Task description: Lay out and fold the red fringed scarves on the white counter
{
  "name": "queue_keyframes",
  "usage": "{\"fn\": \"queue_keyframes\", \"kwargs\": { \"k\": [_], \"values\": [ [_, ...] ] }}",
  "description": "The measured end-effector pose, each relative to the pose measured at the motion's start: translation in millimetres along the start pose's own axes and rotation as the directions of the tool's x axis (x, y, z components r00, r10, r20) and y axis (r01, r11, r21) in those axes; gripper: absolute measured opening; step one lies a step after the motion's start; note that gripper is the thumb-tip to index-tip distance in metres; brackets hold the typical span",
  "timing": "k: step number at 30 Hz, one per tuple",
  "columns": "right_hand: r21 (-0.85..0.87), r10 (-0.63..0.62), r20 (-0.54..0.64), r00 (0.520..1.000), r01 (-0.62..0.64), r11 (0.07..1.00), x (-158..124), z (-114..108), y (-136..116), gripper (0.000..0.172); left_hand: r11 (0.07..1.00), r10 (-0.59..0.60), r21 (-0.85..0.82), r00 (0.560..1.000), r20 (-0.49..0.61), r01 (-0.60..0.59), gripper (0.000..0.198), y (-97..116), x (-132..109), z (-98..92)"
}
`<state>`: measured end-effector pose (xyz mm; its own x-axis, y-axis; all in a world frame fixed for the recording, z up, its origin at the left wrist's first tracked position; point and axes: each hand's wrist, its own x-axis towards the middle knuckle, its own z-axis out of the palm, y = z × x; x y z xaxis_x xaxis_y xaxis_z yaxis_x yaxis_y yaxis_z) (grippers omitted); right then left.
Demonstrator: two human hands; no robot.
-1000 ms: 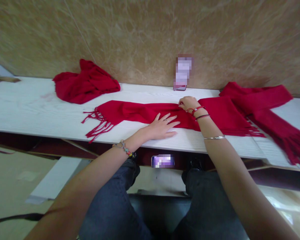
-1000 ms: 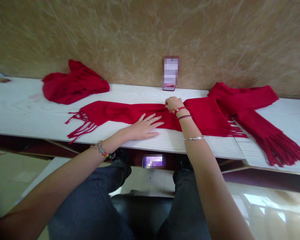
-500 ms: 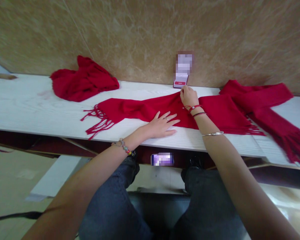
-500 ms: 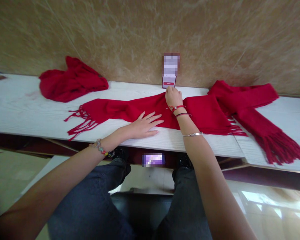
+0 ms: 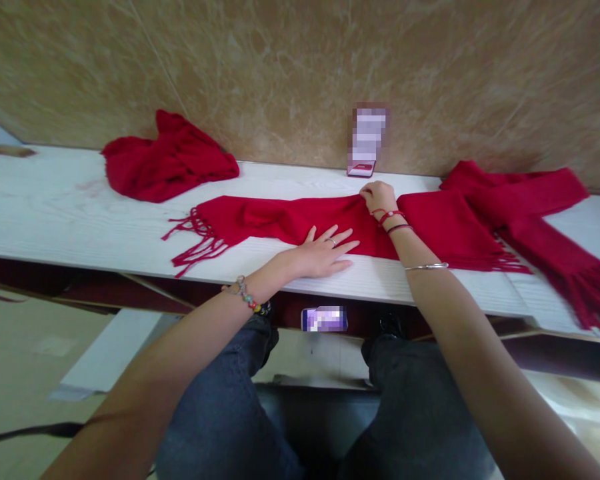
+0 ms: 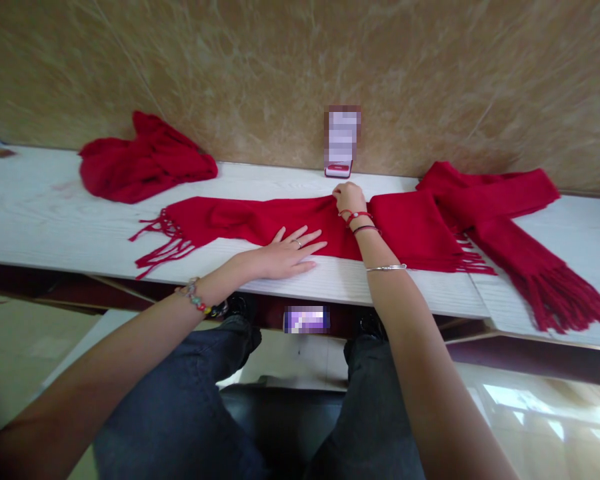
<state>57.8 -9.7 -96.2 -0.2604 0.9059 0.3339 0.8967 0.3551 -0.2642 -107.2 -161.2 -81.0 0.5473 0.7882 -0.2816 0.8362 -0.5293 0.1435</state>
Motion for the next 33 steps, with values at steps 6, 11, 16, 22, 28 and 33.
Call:
{"fn": "queue_keyframes", "kwargs": {
  "k": [6,11,16,22,28,33],
  "values": [
    [0.006,-0.002,0.014,1.0,0.002,1.0,0.7,14.1,-6.3,0.025,1.0,-0.013,-0.026,0.998,0.058,0.015,0.061,2.0,-1.0,-5.2],
    [0.032,-0.04,0.052,0.998,0.039,0.999,-0.9,15.0,-6.5,0.03,0.999,0.017,-0.029,0.993,-0.116,-0.02,0.049,-6.3,3.0,-16.8],
    [0.071,-0.06,-0.027,0.998,0.062,0.996,-3.0,11.8,-9.5,0.034,0.994,-0.101,-0.015,0.819,-0.565,0.112,0.042,-51.0,22.6,-28.6],
    [0.087,-0.092,-0.118,0.989,0.103,0.991,-18.8,-16.6,-27.9,0.036,0.978,-0.179,0.054,0.939,-0.293,0.203,0.036,-91.1,38.0,-33.0],
    [0.007,-0.214,0.22,0.952,0.218,0.976,-73.2,-40.4,-57.0,0.034,0.943,-0.293,0.039,0.881,-0.37,0.33,0.04,-89.9,38.3,-38.3],
    [-0.136,-0.125,0.229,0.965,0.158,0.978,-134.4,-30.9,-64.9,0.04,0.92,-0.363,-0.009,0.844,-0.395,0.391,0.033,-90.6,36.5,-39.4]
  ]
}}
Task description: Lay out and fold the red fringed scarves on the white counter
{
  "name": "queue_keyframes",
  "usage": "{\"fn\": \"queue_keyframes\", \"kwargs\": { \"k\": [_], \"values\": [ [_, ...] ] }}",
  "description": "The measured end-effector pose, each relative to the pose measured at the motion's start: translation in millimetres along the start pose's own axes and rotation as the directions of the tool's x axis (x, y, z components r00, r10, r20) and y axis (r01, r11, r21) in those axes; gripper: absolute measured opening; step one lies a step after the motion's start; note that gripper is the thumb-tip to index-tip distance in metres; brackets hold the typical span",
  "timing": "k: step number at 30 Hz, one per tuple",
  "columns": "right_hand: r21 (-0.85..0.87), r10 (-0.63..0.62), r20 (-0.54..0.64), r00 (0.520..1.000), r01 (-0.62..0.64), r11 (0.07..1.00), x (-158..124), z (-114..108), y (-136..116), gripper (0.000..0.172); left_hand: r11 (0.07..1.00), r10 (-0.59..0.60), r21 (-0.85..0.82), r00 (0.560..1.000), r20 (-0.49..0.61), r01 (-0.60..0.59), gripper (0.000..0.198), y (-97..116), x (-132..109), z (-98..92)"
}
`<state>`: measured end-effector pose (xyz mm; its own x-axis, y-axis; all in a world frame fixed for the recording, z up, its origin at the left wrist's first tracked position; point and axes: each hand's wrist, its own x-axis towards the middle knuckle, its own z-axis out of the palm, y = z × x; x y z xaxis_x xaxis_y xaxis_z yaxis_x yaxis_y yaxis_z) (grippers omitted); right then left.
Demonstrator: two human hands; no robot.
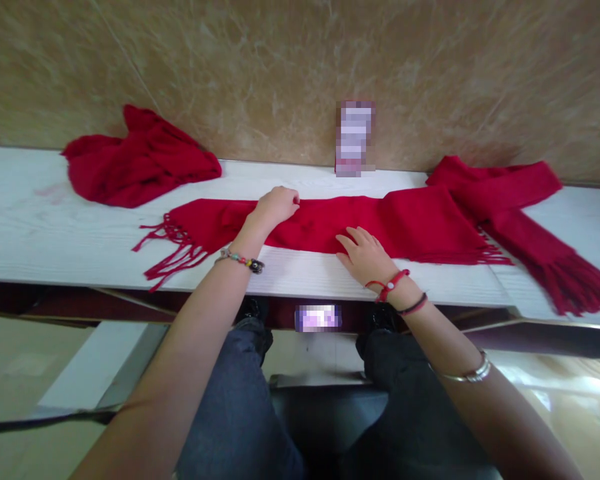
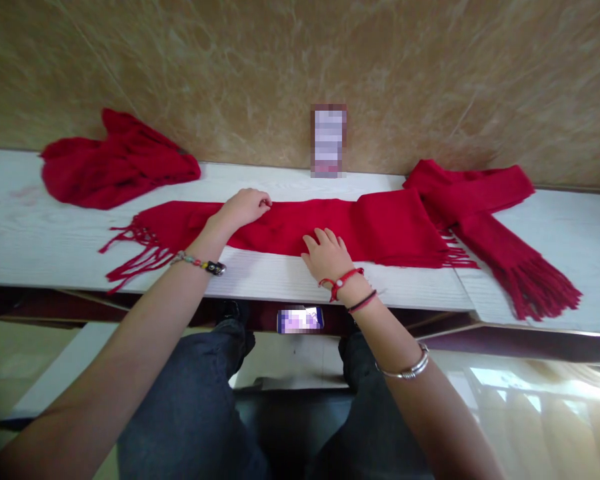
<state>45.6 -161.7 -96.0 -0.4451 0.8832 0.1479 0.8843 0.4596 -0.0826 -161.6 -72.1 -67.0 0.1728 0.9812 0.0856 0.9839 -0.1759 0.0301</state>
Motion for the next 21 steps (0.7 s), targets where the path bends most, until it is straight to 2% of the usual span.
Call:
{"fn": "queue_keyframes", "kwargs": {
  "k": [5,12,17,21],
  "values": [
    [-0.009,0.003,-0.037,0.999,-0.004,1.0,-18.9,4.1,-3.1,0.041,1.0,-0.004,0.007,0.999,0.053,0.004,0.031,-4.0,-2.2,0.0],
    [-0.008,-0.073,0.007,0.997,0.073,0.997,-6.5,-5.4,11.2,0.038,0.999,-0.037,-0.011,0.997,0.075,0.038,0.027,-12.1,1.2,4.6],
    [0.004,-0.107,-0.028,0.994,0.107,0.994,-2.4,-3.7,17.8,0.036,1.0,0.019,0.01,0.992,0.122,-0.02,0.025,-13.1,5.3,2.6],
    [0.033,-0.122,-0.062,0.991,0.124,0.992,-1.7,0.8,21.8,0.035,0.998,-0.022,0.062,0.999,0.043,0.019,0.026,-15.8,3.3,-0.8]
  ]
}}
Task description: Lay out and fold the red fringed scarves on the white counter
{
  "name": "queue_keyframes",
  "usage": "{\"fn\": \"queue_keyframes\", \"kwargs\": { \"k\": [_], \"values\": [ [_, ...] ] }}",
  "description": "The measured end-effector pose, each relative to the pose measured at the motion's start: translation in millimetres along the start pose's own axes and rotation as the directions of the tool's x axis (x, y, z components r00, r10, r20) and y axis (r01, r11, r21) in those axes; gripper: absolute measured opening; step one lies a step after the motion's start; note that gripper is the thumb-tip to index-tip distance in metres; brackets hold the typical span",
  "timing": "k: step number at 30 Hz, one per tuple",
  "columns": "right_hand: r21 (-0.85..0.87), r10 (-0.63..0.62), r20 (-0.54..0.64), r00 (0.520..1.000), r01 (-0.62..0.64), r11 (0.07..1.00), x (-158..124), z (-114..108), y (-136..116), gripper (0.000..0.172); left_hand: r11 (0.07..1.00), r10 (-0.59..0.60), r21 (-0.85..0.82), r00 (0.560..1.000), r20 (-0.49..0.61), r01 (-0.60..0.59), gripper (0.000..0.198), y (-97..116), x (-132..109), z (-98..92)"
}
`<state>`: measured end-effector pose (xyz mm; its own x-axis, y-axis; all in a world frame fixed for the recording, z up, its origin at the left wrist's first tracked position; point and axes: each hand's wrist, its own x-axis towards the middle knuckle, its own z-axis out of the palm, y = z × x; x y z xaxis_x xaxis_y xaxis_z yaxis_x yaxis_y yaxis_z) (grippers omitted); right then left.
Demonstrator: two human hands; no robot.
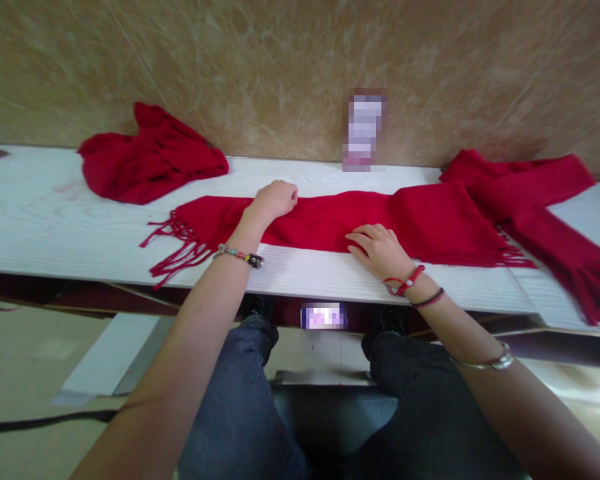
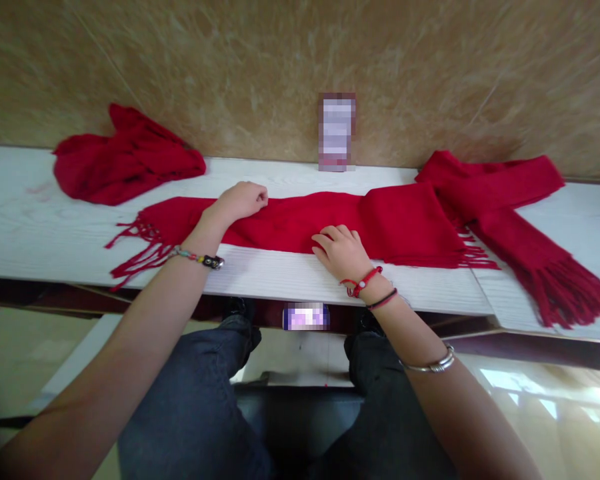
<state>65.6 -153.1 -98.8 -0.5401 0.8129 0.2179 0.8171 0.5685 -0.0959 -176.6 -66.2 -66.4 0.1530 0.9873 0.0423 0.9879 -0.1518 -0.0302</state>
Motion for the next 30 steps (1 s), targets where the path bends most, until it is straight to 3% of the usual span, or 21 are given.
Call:
{"fn": "queue_keyframes", "kwargs": {
  "k": [2,8,18,21,25,30],
  "values": [
    [0.015,-0.004,-0.019,1.0,0.004,1.0,-0.1,1.8,1.6,0.035,1.0,0.001,0.01,1.0,-0.02,-0.001,0.028,-1.2,-1.4,-0.5],
    [0.018,0.004,-0.032,0.999,-0.004,1.0,0.4,2.7,1.0,0.034,0.994,0.092,-0.06,0.993,0.078,-0.088,0.029,1.1,-1.0,-0.2],
    [0.01,0.023,-0.042,0.999,-0.022,1.0,1.6,3.7,-2.5,0.033,0.99,0.136,0.039,0.989,0.054,-0.139,0.024,-4.2,6.7,2.0],
    [0.021,0.026,-0.043,0.999,-0.025,0.999,1.2,3.5,-2.3,0.033,0.994,0.077,0.077,0.994,-0.077,-0.071,0.025,-6.6,2.8,-3.1],
    [0.039,0.034,-0.038,0.999,-0.032,0.999,1.1,3.3,-2.1,0.033,0.996,-0.052,0.054,0.964,-0.261,0.068,0.03,-5.7,-4.8,-8.0],
    [0.046,0.032,-0.031,0.999,-0.031,0.998,0.9,2.9,-1.4,0.033,0.991,-0.119,0.022,0.947,-0.299,0.131,0.031,-0.3,-6.7,-3.6]
  ]
}}
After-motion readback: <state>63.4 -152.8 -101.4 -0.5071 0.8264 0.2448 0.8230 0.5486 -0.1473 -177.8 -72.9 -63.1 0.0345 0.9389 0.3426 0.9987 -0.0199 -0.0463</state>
